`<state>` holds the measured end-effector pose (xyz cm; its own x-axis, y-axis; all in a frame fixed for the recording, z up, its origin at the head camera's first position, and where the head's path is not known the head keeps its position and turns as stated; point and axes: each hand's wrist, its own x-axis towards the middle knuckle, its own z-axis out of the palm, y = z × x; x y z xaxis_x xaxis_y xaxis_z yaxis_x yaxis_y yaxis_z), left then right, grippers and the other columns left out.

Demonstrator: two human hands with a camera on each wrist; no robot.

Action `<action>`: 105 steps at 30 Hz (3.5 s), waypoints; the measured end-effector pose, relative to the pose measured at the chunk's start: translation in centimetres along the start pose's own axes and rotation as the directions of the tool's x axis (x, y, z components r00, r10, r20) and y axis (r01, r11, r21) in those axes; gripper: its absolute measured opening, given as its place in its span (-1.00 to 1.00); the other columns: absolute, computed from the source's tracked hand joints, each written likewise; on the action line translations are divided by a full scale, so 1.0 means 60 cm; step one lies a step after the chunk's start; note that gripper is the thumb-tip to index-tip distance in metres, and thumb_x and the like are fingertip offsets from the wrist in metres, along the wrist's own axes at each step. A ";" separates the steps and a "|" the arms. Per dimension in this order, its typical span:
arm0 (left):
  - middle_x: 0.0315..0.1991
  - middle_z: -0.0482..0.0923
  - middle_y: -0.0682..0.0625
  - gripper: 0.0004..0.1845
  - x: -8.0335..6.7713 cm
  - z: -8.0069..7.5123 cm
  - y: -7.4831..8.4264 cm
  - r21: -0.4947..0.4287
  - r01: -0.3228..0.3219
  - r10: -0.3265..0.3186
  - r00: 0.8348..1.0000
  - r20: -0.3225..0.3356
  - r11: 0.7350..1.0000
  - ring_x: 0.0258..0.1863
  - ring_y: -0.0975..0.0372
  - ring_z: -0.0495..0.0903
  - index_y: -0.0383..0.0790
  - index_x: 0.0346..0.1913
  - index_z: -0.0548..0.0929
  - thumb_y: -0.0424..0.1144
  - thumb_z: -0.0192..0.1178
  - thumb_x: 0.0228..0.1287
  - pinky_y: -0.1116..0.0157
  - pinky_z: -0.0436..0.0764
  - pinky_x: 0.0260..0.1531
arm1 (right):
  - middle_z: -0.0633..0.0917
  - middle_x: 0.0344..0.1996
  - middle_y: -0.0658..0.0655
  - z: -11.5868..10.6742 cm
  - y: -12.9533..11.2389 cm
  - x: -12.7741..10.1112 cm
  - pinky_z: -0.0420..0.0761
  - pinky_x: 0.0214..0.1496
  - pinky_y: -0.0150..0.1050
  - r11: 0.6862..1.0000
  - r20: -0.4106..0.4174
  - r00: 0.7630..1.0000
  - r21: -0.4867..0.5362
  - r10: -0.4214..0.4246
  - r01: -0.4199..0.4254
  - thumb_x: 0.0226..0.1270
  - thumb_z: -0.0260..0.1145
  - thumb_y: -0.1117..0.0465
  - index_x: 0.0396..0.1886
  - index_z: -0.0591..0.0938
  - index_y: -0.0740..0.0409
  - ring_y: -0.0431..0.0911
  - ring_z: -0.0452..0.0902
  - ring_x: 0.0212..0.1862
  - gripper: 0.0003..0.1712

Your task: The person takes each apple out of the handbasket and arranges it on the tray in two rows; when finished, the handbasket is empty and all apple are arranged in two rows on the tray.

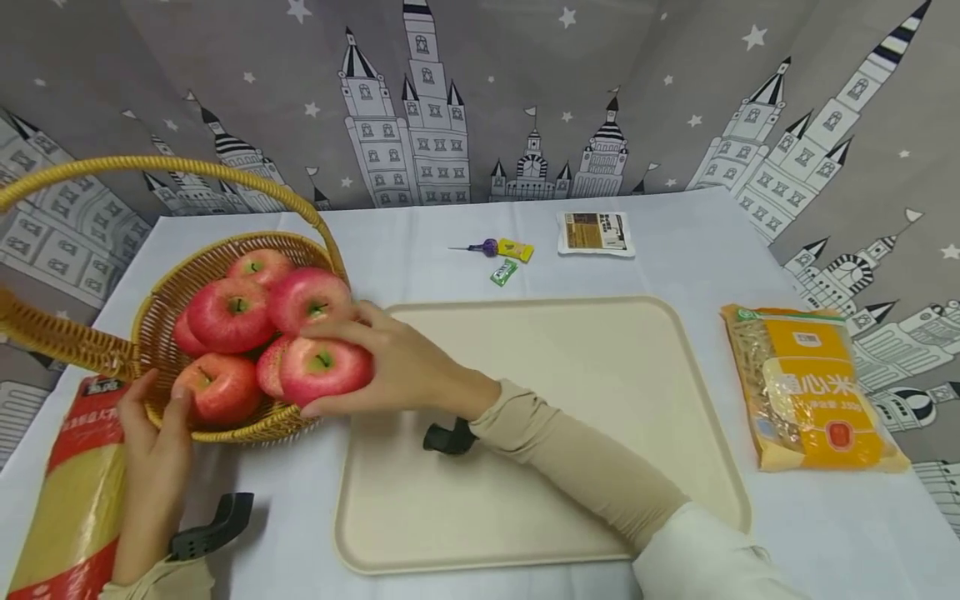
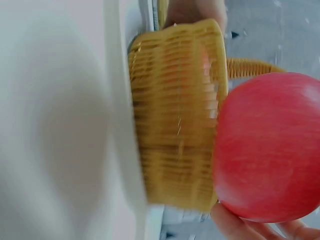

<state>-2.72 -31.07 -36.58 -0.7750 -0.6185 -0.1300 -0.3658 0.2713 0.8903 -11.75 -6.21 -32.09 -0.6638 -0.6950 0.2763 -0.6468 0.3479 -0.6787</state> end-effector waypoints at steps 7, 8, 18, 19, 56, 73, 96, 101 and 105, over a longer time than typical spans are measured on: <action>0.44 -0.25 -0.01 -0.45 0.002 -0.003 -0.003 0.004 -0.016 0.016 1.000 0.000 1.000 0.41 0.32 -0.26 0.06 0.38 -0.10 -0.06 -0.27 0.38 0.30 -0.26 0.39 | 0.39 -0.11 -0.08 -0.031 0.085 -0.025 0.49 -0.06 -0.47 0.984 0.000 0.992 0.124 0.130 -0.129 -0.17 0.45 -0.14 0.11 0.46 -0.21 -0.31 0.41 -0.13 -0.26; 0.44 -0.25 -0.01 -0.45 0.002 -0.004 -0.004 0.003 -0.016 0.016 1.000 0.000 1.000 0.41 0.32 -0.27 0.06 0.38 -0.11 -0.06 -0.27 0.38 0.29 -0.26 0.39 | 0.39 -0.10 -0.07 -0.032 0.091 -0.023 0.48 -0.06 -0.46 0.983 0.016 0.990 0.117 0.138 -0.139 -0.16 0.44 -0.15 0.12 0.45 -0.21 -0.29 0.42 -0.13 -0.26; 0.44 -0.24 -0.01 -0.46 0.002 -0.013 -0.007 0.007 -0.024 0.024 1.000 -0.011 1.000 0.41 0.33 -0.25 0.07 0.38 -0.10 -0.07 -0.27 0.39 0.29 -0.26 0.39 | 0.16 0.16 0.08 -0.001 0.127 0.000 0.42 0.14 -0.25 0.969 0.151 0.961 0.055 0.232 -0.242 0.11 0.19 -0.24 0.31 0.13 -0.13 -0.10 0.37 0.06 -0.19; 0.44 -0.25 -0.01 -0.46 0.003 -0.013 -0.006 0.005 -0.027 0.027 1.000 -0.007 1.000 0.41 0.33 -0.25 0.07 0.38 -0.10 -0.07 -0.27 0.39 0.28 -0.26 0.39 | 0.12 0.20 0.09 0.000 0.130 0.000 0.40 0.17 -0.22 0.968 0.156 0.958 0.039 0.239 -0.248 0.12 0.17 -0.26 0.32 0.10 -0.14 -0.08 0.35 0.10 -0.17; 0.44 -0.20 -0.12 -0.44 -0.002 -0.008 -0.008 0.066 -0.090 0.089 0.996 0.018 0.994 0.44 0.13 -0.23 0.00 0.39 -0.08 -0.05 -0.28 0.38 0.03 -0.23 0.38 | 0.41 0.12 -0.11 -0.045 0.057 0.045 0.46 -0.11 -0.40 0.973 -0.168 0.982 -0.224 -0.086 0.047 -0.11 0.33 -0.25 0.23 0.36 -0.28 -0.25 0.28 0.05 -0.19; 0.43 -0.18 -0.13 -0.44 -0.003 -0.008 -0.009 0.053 -0.111 0.111 0.994 0.013 0.992 0.44 0.12 -0.23 -0.03 0.39 -0.06 -0.05 -0.28 0.39 0.02 -0.23 0.38 | 0.46 0.04 0.06 -0.132 0.174 -0.114 0.52 -0.19 -0.16 0.866 0.042 0.980 -0.477 0.194 -0.151 -0.07 0.25 -0.26 0.26 0.32 -0.17 -0.07 0.34 -0.02 -0.18; 0.42 -0.13 -0.12 -0.46 -0.004 -0.008 -0.009 0.042 -0.109 0.109 0.994 0.000 0.993 0.43 0.13 -0.18 -0.01 0.38 -0.03 -0.05 -0.27 0.38 0.03 -0.21 0.39 | 0.28 0.29 -0.07 -0.076 0.073 0.021 0.26 0.31 -0.33 0.958 0.075 0.981 -0.211 -0.180 0.192 0.10 0.22 -0.23 0.32 0.23 -0.15 -0.26 0.13 0.31 -0.21; 0.43 -0.17 -0.10 -0.46 0.000 -0.008 -0.007 0.039 -0.099 0.099 0.995 0.003 0.994 0.44 0.14 -0.21 0.03 0.38 -0.04 -0.05 -0.27 0.38 0.02 -0.21 0.38 | 0.17 0.34 -0.12 -0.019 0.030 0.091 0.12 0.34 -0.46 0.968 0.153 0.974 -0.163 -0.165 0.190 0.10 0.20 -0.24 0.36 0.13 -0.17 -0.32 0.01 0.35 -0.15; 0.45 -0.21 -0.08 -0.45 0.004 -0.010 -0.007 0.048 -0.091 0.090 0.996 0.019 0.995 0.44 0.12 -0.24 0.05 0.38 -0.06 -0.03 -0.27 0.38 -0.03 -0.20 0.37 | -0.03 0.42 -0.13 0.026 0.001 0.141 0.05 0.38 -0.44 0.977 0.219 0.968 -0.147 -0.121 0.155 0.08 0.18 -0.30 0.40 -0.01 -0.25 -0.33 -0.10 0.40 -0.06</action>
<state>-2.43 -31.78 -36.74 -0.8146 -0.5772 -0.0572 -0.3179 0.3618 0.8764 -16.83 -13.07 -30.87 -0.4821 -0.8529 0.2002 -0.7899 0.3244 -0.5204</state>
